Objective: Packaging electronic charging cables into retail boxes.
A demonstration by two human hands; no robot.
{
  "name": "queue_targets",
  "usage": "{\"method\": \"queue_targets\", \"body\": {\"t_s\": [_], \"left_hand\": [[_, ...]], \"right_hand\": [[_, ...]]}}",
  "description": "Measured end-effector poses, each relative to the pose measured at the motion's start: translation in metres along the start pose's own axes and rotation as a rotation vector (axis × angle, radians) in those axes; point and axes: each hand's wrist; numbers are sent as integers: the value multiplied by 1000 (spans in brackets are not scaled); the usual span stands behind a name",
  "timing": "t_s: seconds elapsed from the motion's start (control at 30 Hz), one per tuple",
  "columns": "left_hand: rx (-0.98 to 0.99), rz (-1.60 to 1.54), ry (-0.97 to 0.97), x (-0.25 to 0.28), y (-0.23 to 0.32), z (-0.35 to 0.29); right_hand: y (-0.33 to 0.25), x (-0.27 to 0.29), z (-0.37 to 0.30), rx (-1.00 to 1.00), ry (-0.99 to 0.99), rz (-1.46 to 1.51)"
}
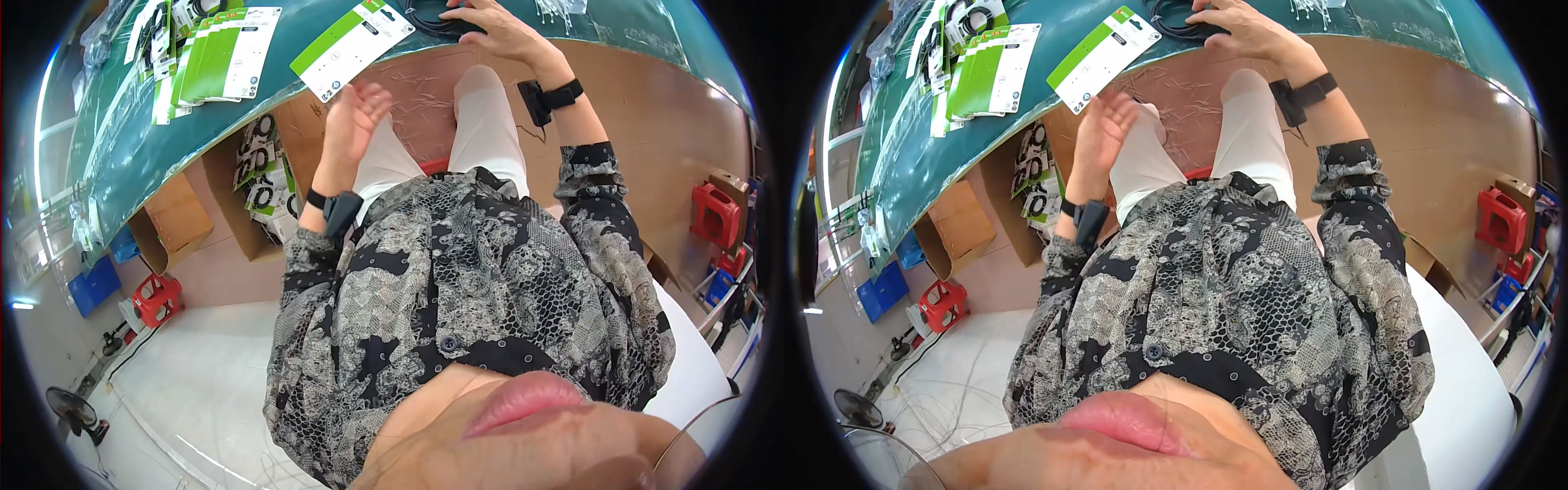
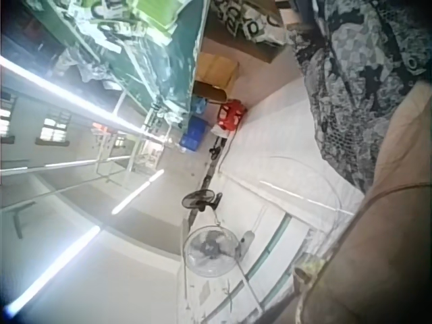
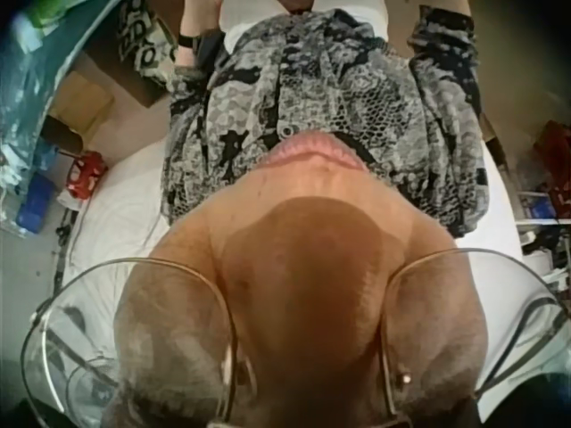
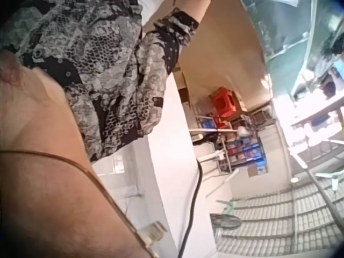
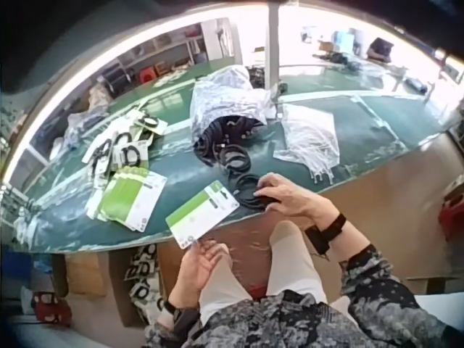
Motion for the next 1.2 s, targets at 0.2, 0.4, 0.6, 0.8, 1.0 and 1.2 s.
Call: {"method": "queue_targets", "body": {"t_s": [0.2,0.4,0.6,0.8,1.0,1.2], "left_hand": [[-36,-86,157,3,6,28],[-137,137,119,-10,12,8],[-224,47,11,-32,14,-4],[-45,-98,-126,-42,-3,6],[3,-203,-76,-41,-19,15],[13,-194,-14,-41,-18,16]], "right_hand": [[0,1,7,37,-42,153],[-15,-2,7,-193,-90,425],[-36,-1,12,-318,-154,550],[-60,-27,20,-113,-31,473],[-43,-72,14,35,47,295],[-36,-69,9,119,50,132]]}}
Point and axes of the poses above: each hand's wrist, its own z-axis towards the middle knuckle, its own x-axis out of the back of the hand, y = z × x, and after that the axes turned 14 degrees about -x, right-handed
